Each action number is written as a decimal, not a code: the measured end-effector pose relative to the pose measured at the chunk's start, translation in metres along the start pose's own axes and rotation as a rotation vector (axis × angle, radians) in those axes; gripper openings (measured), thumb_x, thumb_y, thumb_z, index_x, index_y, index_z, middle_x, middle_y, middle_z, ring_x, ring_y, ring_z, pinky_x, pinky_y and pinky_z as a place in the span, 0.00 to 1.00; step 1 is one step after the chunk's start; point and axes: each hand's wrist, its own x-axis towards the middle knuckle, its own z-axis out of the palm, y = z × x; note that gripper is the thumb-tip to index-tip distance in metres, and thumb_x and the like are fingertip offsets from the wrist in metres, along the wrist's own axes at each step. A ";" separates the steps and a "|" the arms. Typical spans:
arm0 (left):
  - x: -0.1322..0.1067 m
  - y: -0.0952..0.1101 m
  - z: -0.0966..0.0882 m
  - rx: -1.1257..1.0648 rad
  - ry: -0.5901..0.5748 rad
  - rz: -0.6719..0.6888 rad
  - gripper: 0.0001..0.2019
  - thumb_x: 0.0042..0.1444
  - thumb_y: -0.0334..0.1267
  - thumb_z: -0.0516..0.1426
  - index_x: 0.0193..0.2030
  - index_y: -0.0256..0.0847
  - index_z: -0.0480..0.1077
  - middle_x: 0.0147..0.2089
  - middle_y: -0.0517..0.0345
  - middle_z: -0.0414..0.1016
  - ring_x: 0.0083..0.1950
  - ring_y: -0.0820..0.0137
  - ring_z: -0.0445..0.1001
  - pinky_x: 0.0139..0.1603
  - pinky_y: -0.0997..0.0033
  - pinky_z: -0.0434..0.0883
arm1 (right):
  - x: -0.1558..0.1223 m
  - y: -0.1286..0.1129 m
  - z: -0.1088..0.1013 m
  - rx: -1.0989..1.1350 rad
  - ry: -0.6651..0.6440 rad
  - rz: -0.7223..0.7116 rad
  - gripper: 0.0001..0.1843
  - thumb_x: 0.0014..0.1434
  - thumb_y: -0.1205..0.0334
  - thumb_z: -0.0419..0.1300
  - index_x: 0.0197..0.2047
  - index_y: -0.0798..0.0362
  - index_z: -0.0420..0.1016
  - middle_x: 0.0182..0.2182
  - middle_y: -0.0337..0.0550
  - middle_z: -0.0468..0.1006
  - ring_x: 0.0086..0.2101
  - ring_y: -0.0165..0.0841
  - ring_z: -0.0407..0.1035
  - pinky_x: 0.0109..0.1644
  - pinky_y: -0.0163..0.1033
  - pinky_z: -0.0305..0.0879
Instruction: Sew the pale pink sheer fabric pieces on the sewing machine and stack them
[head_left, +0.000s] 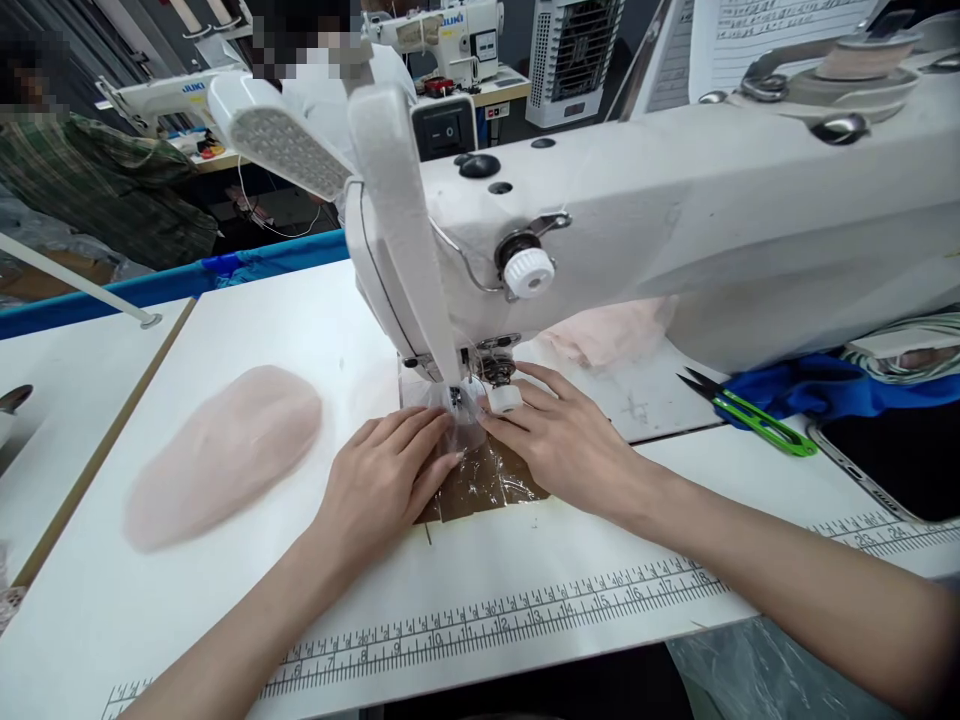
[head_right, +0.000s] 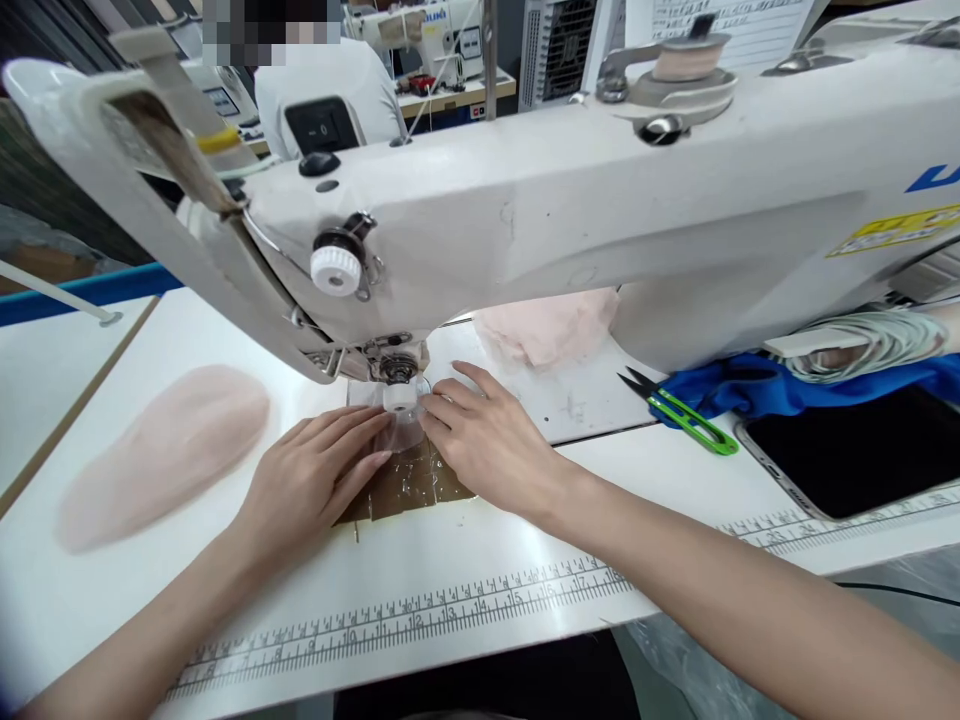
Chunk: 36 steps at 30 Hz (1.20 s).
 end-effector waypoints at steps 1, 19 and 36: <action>0.001 0.001 0.002 0.003 0.005 -0.008 0.14 0.65 0.41 0.52 0.53 0.39 0.70 0.52 0.53 0.77 0.52 0.62 0.74 0.48 0.60 0.71 | 0.000 -0.002 0.001 0.006 0.016 -0.008 0.19 0.58 0.79 0.49 0.46 0.59 0.77 0.44 0.47 0.80 0.44 0.36 0.70 0.63 0.49 0.56; 0.004 -0.003 0.015 -0.197 -0.066 0.036 0.14 0.65 0.34 0.50 0.54 0.37 0.71 0.50 0.47 0.71 0.49 0.61 0.69 0.49 0.56 0.72 | 0.004 -0.009 0.001 -0.022 0.092 -0.019 0.19 0.61 0.77 0.48 0.50 0.58 0.75 0.43 0.43 0.81 0.44 0.35 0.70 0.61 0.46 0.58; -0.001 0.000 0.016 0.010 -0.036 0.113 0.19 0.65 0.43 0.52 0.58 0.35 0.69 0.58 0.44 0.73 0.63 0.56 0.67 0.68 0.46 0.58 | 0.009 -0.006 0.008 0.007 -0.137 0.054 0.16 0.64 0.73 0.46 0.50 0.59 0.70 0.46 0.51 0.78 0.58 0.37 0.63 0.65 0.50 0.51</action>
